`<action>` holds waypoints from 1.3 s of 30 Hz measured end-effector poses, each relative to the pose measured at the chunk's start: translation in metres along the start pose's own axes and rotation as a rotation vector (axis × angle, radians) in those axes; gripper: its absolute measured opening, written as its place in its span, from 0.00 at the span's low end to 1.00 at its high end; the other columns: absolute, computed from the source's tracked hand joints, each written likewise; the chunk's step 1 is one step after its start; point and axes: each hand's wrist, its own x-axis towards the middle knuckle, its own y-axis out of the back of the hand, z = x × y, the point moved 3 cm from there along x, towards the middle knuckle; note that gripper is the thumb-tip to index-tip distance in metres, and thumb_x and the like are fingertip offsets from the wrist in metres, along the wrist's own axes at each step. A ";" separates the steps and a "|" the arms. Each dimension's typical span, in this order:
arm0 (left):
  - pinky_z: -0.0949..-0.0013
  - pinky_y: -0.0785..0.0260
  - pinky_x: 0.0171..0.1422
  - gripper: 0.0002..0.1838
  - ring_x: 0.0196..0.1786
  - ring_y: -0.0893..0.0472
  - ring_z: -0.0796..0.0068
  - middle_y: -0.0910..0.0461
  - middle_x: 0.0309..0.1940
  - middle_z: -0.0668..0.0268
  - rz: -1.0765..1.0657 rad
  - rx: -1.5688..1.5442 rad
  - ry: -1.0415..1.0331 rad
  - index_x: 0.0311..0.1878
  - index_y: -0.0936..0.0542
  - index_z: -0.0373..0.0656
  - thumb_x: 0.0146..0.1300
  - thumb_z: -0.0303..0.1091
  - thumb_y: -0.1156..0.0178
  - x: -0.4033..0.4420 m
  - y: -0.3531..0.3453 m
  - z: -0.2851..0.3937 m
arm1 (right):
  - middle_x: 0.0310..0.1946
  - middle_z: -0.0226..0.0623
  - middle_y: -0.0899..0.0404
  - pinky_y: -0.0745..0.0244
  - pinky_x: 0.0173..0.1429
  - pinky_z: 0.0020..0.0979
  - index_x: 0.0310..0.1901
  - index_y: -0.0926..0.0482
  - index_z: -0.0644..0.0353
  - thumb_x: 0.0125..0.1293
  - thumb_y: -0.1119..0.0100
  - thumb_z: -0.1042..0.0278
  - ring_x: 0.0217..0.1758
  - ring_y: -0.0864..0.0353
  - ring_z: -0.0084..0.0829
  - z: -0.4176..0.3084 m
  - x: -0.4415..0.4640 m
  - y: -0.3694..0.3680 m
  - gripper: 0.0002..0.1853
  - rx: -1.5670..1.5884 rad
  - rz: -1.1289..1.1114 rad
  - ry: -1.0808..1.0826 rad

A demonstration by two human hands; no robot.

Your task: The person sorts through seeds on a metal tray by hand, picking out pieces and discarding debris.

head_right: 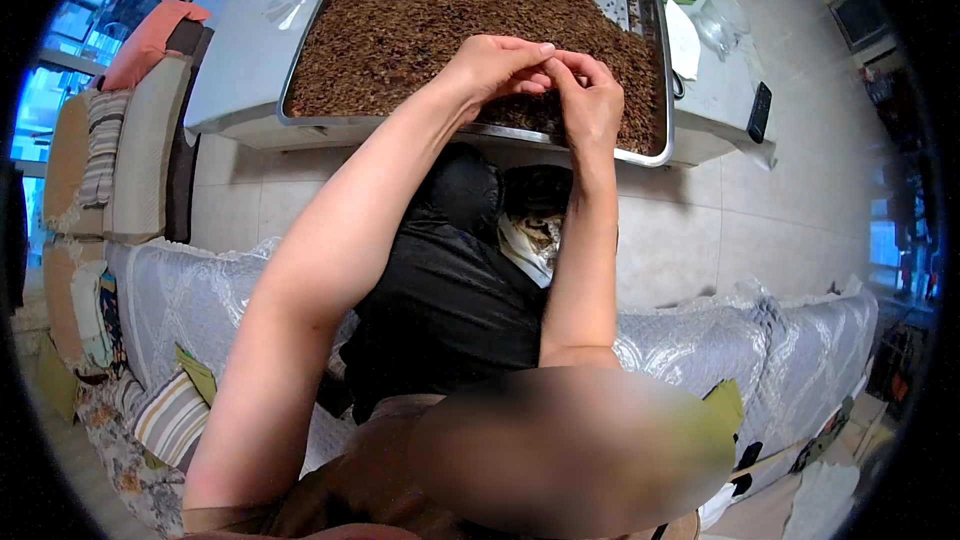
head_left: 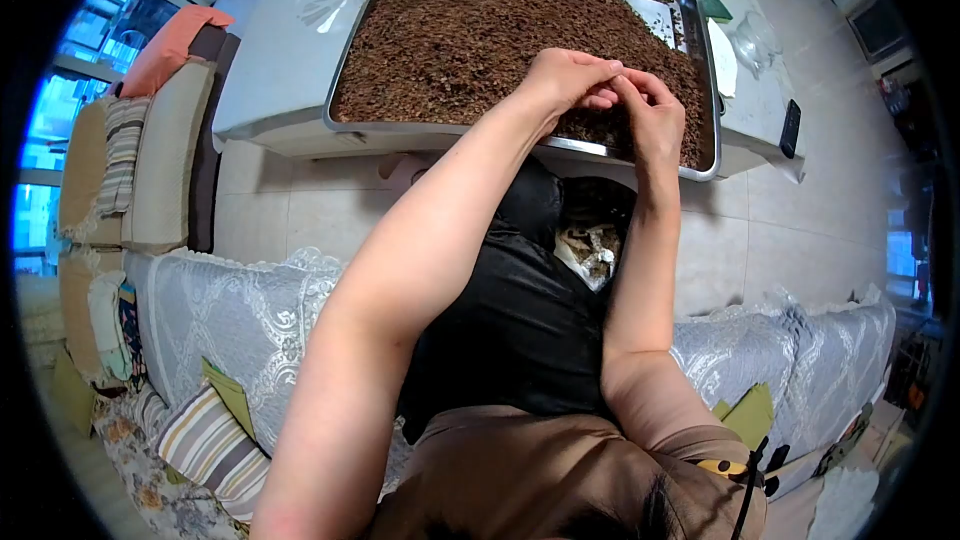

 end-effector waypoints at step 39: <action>0.76 0.31 0.30 0.10 0.27 0.26 0.82 0.22 0.28 0.68 0.401 0.246 -0.139 0.35 0.21 0.36 0.70 0.32 0.45 -0.001 0.023 0.017 | 0.31 0.40 0.15 0.25 0.38 0.29 0.41 0.14 0.61 0.63 0.34 0.66 0.31 0.18 0.27 -0.060 -0.040 0.079 0.09 -0.732 -0.560 -0.187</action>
